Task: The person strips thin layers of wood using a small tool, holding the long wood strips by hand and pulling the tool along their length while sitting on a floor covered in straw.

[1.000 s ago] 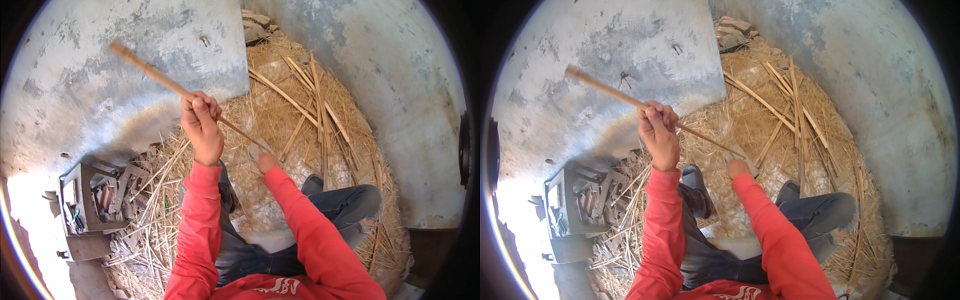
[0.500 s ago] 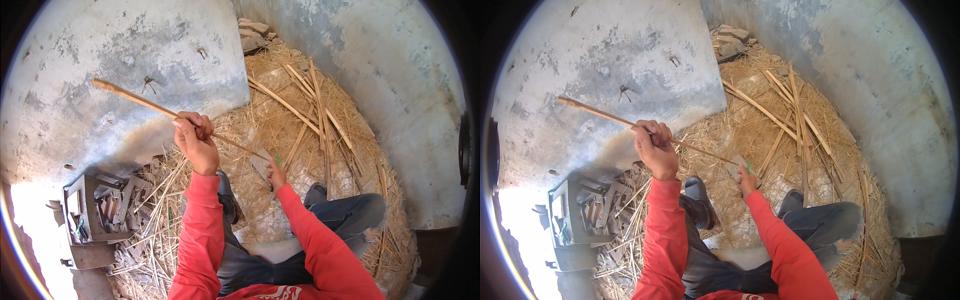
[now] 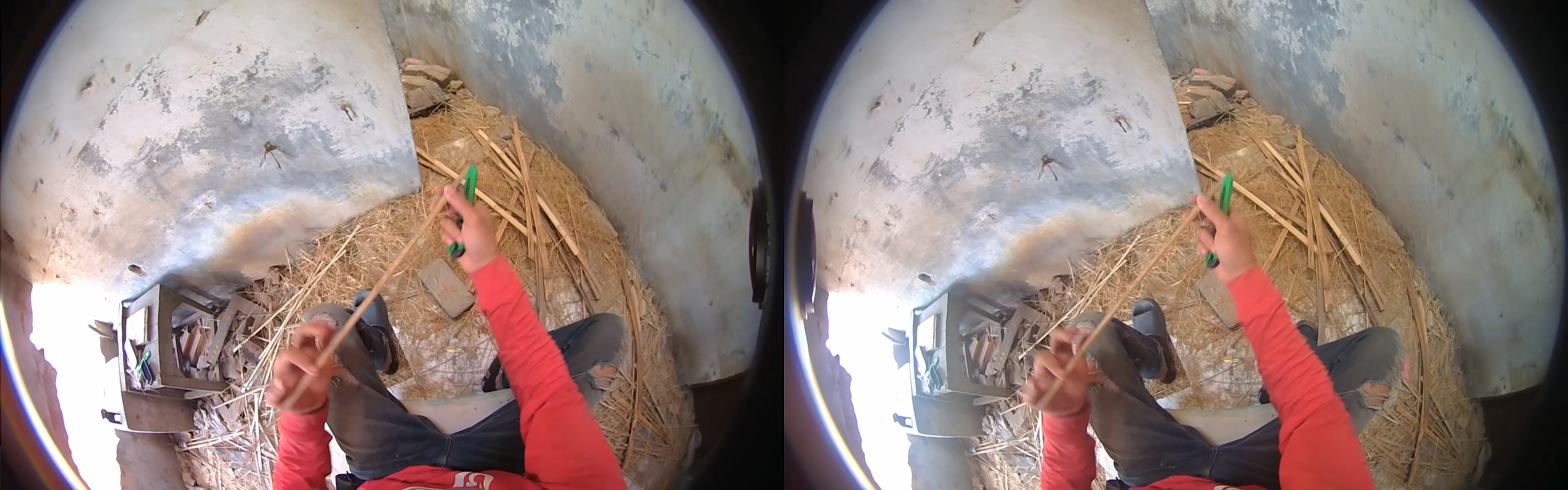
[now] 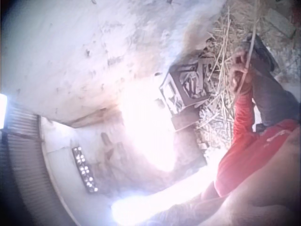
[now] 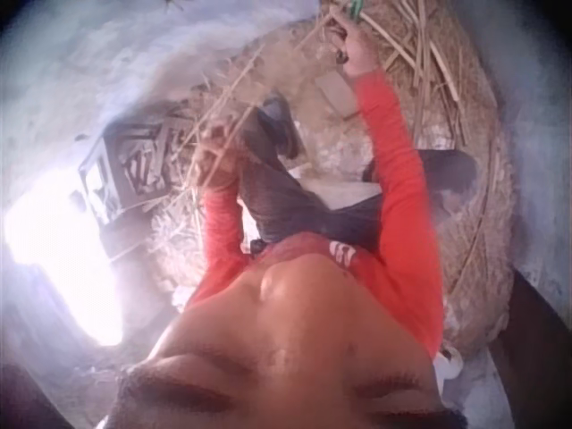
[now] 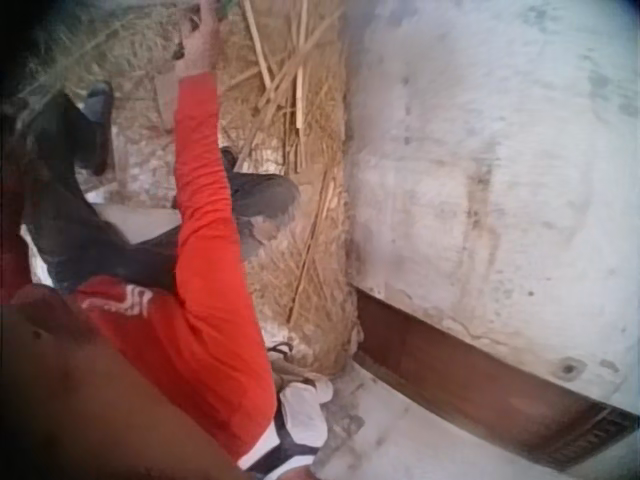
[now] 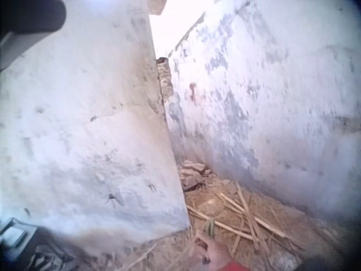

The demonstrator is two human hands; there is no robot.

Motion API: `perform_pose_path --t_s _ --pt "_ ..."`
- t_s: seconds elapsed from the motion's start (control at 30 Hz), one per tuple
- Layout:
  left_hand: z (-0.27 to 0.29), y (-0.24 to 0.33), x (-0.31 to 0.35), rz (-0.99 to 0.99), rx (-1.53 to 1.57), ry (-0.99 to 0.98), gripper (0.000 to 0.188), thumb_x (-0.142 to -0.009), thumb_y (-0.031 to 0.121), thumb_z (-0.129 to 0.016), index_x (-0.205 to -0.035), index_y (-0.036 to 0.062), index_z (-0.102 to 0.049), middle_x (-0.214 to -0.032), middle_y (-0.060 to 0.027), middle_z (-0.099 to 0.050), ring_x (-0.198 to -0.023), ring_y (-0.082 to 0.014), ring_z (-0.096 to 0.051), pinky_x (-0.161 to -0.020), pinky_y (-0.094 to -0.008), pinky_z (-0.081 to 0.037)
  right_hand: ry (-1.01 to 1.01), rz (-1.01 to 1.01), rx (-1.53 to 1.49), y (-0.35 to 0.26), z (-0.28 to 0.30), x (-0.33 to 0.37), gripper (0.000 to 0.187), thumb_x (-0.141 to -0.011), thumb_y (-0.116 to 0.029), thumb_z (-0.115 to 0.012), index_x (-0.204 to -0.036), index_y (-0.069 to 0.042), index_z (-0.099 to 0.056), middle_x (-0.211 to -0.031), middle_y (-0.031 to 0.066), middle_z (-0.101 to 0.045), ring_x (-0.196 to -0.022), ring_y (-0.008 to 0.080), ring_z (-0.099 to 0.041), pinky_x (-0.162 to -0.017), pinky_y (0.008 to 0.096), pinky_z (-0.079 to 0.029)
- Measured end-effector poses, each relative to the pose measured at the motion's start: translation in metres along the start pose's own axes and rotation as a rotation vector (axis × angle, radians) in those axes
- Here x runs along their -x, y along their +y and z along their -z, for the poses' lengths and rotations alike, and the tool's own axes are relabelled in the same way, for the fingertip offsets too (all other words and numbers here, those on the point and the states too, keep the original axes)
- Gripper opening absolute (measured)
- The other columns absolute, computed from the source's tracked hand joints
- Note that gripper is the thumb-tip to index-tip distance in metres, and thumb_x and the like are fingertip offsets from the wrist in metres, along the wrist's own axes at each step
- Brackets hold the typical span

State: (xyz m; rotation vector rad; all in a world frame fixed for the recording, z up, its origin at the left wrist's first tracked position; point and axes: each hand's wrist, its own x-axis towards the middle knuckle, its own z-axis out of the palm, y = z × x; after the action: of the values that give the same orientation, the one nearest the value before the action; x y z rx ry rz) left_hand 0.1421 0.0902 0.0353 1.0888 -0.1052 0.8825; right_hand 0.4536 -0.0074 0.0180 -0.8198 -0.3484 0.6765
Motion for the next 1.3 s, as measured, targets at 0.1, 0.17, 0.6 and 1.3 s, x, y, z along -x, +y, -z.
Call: perform_pose_path --t_s 0.1,0.17,0.6,1.3 --pt "0.008 0.009 0.045 0.282 -0.054 -0.193 0.041 -0.089 0.035 -0.064 -0.119 0.0073 -0.061 -0.123 -0.0265 -0.057 -0.11 -0.0379 -0.059 -0.104 -0.0509 -0.04 -0.146 0.051 0.227 -0.05 -0.025 -0.001 0.039 -0.094 -0.035 -0.067 -0.11 0.0 -0.066 -0.092 0.0146 -0.071 -0.043 0.003 -0.034 -0.042 0.0224 -0.036" --pt "0.009 0.014 0.059 0.501 -0.043 -0.235 0.054 -0.089 0.024 -0.067 -0.138 0.0083 -0.049 -0.125 -0.0269 -0.057 -0.109 -0.0366 -0.062 -0.101 -0.0493 -0.044 -0.173 0.041 0.351 -0.072 -0.041 -0.002 0.038 -0.093 -0.034 -0.068 -0.11 0.001 -0.067 -0.092 0.0151 -0.071 -0.042 0.0029 -0.035 -0.042 0.0226 -0.035" --pt "-0.063 -0.034 -0.035 0.562 -0.289 -0.255 0.046 -0.107 0.014 -0.042 -0.151 0.0019 -0.035 -0.066 0.0025 -0.047 -0.048 -0.0042 -0.042 -0.045 -0.0197 -0.034 -0.13 0.314 0.898 -0.104 -0.039 0.014 0.048 -0.098 -0.046 -0.059 -0.106 0.001 -0.068 -0.064 -0.002 -0.055 -0.051 0.0103 -0.054 -0.048 0.0289 -0.041" --pt "-0.046 -0.122 -0.059 0.705 -0.152 -0.085 0.042 -0.105 0.009 -0.047 -0.146 -0.0006 -0.043 -0.062 0.0069 -0.034 -0.049 -0.0022 -0.029 -0.045 -0.0213 -0.025 -0.294 0.03 1.668 -0.035 0.03 0.034 0.058 -0.099 -0.057 -0.043 -0.098 -0.007 -0.073 -0.064 0.022 -0.062 -0.064 0.0426 -0.063 -0.062 0.0526 -0.05"
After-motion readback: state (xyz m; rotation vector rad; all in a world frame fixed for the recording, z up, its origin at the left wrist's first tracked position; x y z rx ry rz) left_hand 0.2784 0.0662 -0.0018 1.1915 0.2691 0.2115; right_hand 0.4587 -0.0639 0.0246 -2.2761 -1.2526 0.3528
